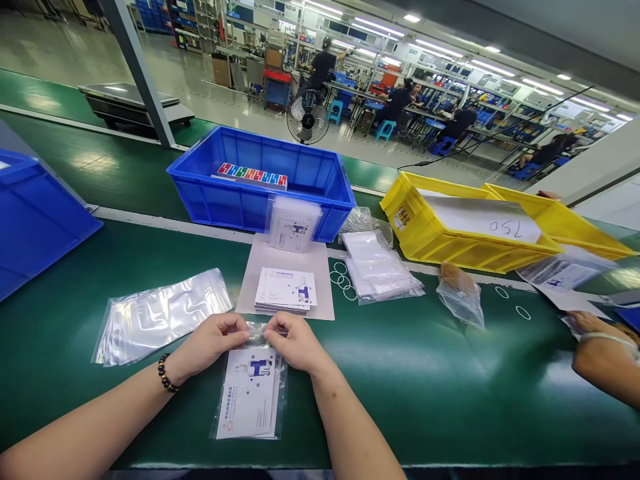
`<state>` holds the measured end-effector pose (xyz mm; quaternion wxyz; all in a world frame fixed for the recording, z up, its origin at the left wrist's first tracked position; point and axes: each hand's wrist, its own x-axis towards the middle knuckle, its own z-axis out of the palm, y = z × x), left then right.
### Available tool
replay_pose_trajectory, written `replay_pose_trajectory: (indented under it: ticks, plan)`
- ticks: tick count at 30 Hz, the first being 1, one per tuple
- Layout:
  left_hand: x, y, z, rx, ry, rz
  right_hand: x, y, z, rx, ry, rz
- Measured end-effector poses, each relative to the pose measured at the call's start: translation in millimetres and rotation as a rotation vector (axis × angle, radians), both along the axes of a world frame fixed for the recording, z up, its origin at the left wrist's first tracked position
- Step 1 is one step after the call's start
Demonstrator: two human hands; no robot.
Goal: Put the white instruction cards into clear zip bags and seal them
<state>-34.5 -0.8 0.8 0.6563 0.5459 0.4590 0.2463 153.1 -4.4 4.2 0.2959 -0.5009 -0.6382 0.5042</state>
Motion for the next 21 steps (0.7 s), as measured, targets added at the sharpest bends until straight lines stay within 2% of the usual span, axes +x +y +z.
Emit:
replay_pose_trajectory:
  ticks: [5,11,13,16,19,21]
  plan:
    - [4.2,-1.7,-0.2,0.037,0.039,-0.016,-9.0,-3.6,-0.1,0.129,-0.057,0.038]
    - [2.2,-1.2,2.7,0.241,0.166,-0.11,-10.4,-6.7,-0.5,0.269,-0.129,0.104]
    - [-4.1,3.0,6.4,0.376,0.301,-0.118,-6.5,-5.8,0.1,0.331,-0.152,0.1]
    - [-17.1,12.9,11.0,0.536,0.67,-0.001,-1.1,-4.1,-0.9,0.464,-0.197,-0.024]
    - [-29.0,22.3,11.8,0.506,1.066,0.03,0.6,-3.2,-3.6,0.528,-0.227,-0.16]
    - [-34.1,25.9,10.9,0.446,1.158,-0.031,-0.6,-3.4,-5.1,0.526,-0.241,-0.179]
